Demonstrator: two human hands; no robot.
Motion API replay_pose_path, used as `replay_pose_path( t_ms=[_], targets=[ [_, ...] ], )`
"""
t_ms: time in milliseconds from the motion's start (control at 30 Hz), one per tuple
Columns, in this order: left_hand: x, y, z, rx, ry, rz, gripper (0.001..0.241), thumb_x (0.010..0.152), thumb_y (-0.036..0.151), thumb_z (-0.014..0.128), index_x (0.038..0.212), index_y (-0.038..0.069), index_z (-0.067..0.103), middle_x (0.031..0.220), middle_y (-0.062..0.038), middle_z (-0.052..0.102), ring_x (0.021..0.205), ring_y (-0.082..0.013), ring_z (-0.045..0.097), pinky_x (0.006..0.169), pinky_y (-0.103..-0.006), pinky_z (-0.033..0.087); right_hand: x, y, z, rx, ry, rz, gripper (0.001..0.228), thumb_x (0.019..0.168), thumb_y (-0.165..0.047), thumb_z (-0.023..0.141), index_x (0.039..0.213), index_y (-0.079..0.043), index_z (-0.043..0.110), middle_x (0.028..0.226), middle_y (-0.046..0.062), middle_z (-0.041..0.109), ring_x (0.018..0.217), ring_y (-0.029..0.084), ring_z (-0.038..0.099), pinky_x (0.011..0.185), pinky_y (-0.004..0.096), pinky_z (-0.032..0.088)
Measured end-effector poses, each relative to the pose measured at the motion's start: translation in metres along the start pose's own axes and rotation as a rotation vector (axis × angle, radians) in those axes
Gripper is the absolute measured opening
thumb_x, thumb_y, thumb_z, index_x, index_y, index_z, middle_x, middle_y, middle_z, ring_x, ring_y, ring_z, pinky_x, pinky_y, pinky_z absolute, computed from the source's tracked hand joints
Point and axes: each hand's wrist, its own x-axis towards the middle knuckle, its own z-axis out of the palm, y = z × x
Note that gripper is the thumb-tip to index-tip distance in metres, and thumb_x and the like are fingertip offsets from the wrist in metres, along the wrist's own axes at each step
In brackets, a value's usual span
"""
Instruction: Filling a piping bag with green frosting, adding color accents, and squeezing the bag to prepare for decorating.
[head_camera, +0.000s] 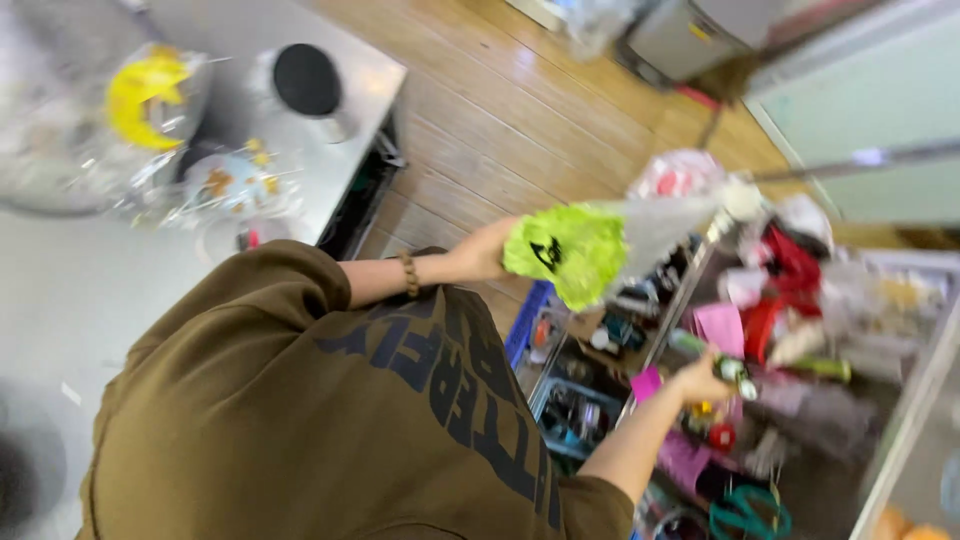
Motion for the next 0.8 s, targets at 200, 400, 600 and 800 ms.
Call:
replay_pose_path(
  t_ms=[200,400,600,800],
  targets=[
    [-0.029,0.0,-0.025,-0.009,-0.025,-0.076,0.076,0.077,0.015,0.085,0.145,0.011,0.051,0.137,-0.013,0.061,0.13,-0.0307,0.059,0.108,-0.0393,0.049,0.013,0.016,0.018,-0.013,0.084,0.053,0.081,0.071,-0.017,0.101,0.133,0.001,0.053,0.121,0.017,0.073,0.105,0.03,0.073,0.095,0.042,0.056],
    [-0.039,-0.002,-0.049,0.002,-0.066,-0.003,0.072,0.079,0.02,0.087,0.142,0.009,0.053,0.139,-0.013,0.06,0.132,-0.0315,0.057,0.109,-0.0404,0.047,-0.043,-0.033,-0.008,0.043,0.088,0.18,0.069,0.081,-0.017,0.093,0.133,0.002,0.052,0.123,0.015,0.07,0.107,0.032,0.069,0.099,0.043,0.057],
    [-0.028,-0.009,-0.032,-0.004,-0.259,0.028,0.063,0.08,0.017,0.084,0.137,0.009,0.058,0.14,-0.013,0.06,0.131,-0.0303,0.06,0.107,-0.038,0.051,-0.237,-0.093,-0.072,-0.096,-0.077,-0.168,0.048,0.099,-0.01,0.074,0.139,0.006,0.053,0.138,0.021,0.061,0.125,0.034,0.059,0.11,0.046,0.046],
    [-0.03,0.034,0.019,-0.217,-0.486,0.101,0.069,0.075,0.018,0.088,0.135,0.006,0.055,0.132,-0.012,0.063,0.118,-0.0272,0.065,0.101,-0.0359,0.052,-0.42,-0.086,-0.162,-0.215,-0.411,0.024,0.032,0.09,-0.007,0.069,0.121,-0.005,0.068,0.11,0.015,0.069,0.1,0.028,0.066,0.091,0.039,0.053]
  ],
)
